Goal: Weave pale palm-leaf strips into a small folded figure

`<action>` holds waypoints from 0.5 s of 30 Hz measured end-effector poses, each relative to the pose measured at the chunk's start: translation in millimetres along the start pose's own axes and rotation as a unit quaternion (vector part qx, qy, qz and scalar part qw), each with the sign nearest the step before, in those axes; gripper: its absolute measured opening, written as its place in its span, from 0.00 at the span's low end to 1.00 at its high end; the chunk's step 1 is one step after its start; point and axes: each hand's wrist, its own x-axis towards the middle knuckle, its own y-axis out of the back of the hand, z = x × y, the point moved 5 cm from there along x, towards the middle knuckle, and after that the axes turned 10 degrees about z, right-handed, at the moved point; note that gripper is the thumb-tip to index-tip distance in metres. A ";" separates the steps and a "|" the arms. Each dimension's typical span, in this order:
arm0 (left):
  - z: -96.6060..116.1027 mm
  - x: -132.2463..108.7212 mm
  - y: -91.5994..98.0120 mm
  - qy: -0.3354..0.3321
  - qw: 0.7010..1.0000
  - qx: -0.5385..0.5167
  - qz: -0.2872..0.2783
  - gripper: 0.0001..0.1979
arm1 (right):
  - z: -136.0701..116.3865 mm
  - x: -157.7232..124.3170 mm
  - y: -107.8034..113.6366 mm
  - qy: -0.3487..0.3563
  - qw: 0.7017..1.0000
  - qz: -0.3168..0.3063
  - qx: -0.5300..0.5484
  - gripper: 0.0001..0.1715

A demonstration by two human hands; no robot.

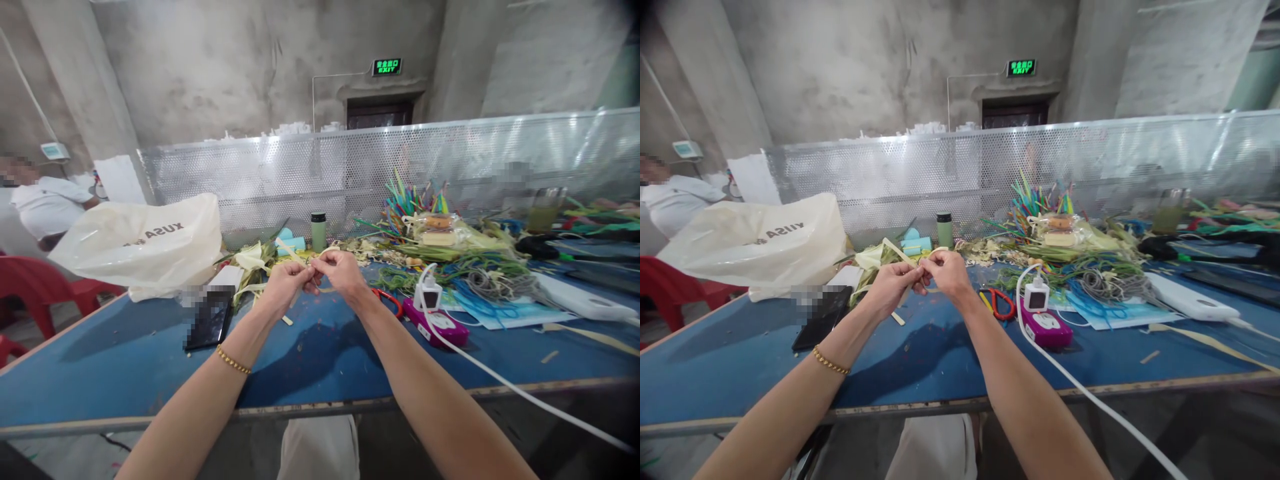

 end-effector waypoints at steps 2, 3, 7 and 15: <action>0.1 -0.4 -0.2 -0.003 1.000 0.001 -0.001 0.14 | 0.4 0.0 0.0 0.000 1.000 0.006 -0.006 0.14; 0.1 -0.5 -0.1 -0.003 1.000 0.002 -0.001 0.14 | 0.8 -0.1 -0.1 -0.001 1.000 0.007 -0.010 0.14; 0.7 0.0 0.4 -0.009 1.000 0.011 0.001 0.14 | 2.3 -0.5 -0.6 -0.011 1.000 0.015 -0.010 0.13; -0.8 1.4 -0.3 -0.010 1.000 -0.005 -0.012 0.14 | 3.8 -0.4 -0.8 -0.023 1.000 0.015 0.015 0.15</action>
